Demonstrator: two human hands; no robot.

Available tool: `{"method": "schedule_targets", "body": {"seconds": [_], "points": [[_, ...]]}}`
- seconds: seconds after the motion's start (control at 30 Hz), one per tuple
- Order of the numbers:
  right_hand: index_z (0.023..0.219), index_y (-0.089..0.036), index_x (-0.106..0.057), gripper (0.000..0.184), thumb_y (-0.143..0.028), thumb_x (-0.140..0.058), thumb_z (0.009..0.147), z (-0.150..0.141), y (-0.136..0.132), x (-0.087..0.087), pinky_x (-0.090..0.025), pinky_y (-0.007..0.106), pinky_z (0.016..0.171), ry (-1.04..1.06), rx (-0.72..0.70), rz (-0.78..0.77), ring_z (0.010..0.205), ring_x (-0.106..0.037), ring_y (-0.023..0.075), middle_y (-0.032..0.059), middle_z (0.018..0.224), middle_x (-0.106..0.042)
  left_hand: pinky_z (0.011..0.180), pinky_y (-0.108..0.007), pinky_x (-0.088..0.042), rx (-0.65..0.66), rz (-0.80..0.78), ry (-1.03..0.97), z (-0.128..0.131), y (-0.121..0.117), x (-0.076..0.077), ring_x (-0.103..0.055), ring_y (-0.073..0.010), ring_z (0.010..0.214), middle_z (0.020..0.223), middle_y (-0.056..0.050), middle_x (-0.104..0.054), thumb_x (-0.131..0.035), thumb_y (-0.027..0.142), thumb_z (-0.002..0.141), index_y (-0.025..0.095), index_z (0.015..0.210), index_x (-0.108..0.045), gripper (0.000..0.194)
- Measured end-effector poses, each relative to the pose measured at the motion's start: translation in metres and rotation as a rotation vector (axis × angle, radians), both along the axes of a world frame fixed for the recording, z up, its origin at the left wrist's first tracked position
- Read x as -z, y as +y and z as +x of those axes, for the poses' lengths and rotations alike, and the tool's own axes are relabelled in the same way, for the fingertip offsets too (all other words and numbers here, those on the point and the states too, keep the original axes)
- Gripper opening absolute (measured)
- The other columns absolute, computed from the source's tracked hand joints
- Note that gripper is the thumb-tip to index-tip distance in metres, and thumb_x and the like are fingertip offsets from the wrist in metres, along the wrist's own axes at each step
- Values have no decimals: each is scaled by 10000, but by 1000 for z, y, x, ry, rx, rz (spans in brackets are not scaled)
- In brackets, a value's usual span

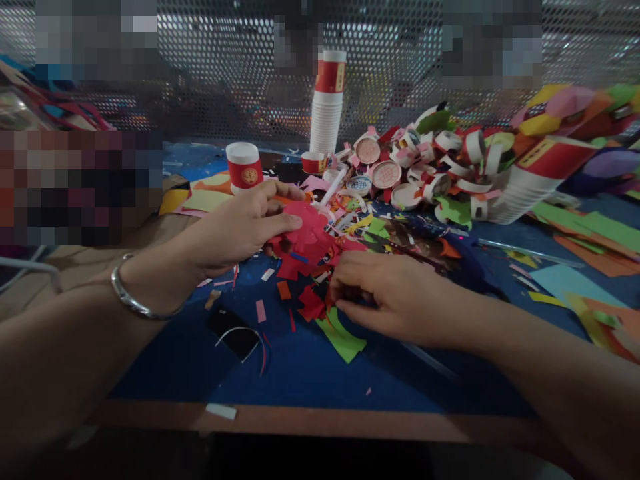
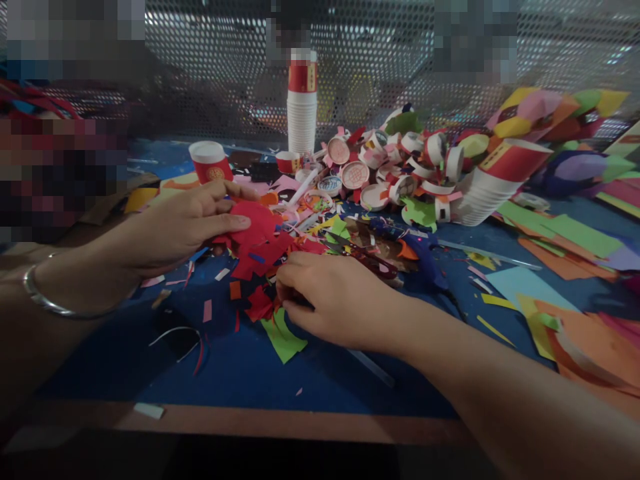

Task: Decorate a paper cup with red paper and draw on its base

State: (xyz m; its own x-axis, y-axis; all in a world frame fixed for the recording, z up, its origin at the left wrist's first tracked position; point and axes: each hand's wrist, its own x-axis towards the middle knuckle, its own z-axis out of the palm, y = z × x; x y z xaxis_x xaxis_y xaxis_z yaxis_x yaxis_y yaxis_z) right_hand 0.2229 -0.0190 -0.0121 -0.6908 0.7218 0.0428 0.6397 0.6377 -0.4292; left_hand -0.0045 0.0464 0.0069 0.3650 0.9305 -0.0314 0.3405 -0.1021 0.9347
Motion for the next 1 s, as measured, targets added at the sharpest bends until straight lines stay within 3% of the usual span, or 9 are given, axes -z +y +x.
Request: {"method": "schedule_targets", "body": {"seconds": [0.3,0.47,0.67,0.77,0.9,1.0], "points": [[803,-168,-592,63,-144,-602,860,3,7,-3,-394,273,650,138,51,-7,698,-526,135,20,814,-607,666,-284,-545,-21,16,-74,1,0,-1,-688,-152,728,858,-19,-717,-699,136,834,184,1137,-630,315],[813,-183,-609,25,-166,-623,825,8,10,-7,-412,260,604,345,171,-87,643,-521,114,-10,769,-599,657,-253,-513,-10,162,95,-4,2,0,-665,-147,784,881,-17,-710,-720,242,847,197,1128,-692,286],[761,-196,-586,77,-167,-639,809,12,10,-15,-359,217,492,555,230,-303,531,-458,71,-57,644,-530,659,-233,-483,127,223,287,-7,-1,-7,-616,-116,714,810,15,-700,-665,324,910,215,1109,-718,234],[753,-194,-580,92,-171,-654,803,12,10,-18,-389,202,487,604,233,-397,522,-515,68,-57,630,-573,706,-244,-495,258,179,288,-7,-4,-9,-645,-130,772,884,12,-736,-647,362,924,221,1093,-726,234],[759,-190,-591,90,-163,-661,808,12,11,-19,-388,187,455,562,234,-471,501,-547,69,-58,601,-607,714,-250,-484,404,227,357,-6,-8,-9,-652,-145,812,927,3,-739,-645,427,929,222,1048,-747,259],[759,-186,-608,83,-151,-656,816,11,13,-18,-398,177,451,489,208,-511,494,-538,63,-62,592,-608,684,-227,-461,465,257,368,-4,-10,-8,-612,-111,731,856,30,-719,-647,409,933,232,1027,-759,230]]}}
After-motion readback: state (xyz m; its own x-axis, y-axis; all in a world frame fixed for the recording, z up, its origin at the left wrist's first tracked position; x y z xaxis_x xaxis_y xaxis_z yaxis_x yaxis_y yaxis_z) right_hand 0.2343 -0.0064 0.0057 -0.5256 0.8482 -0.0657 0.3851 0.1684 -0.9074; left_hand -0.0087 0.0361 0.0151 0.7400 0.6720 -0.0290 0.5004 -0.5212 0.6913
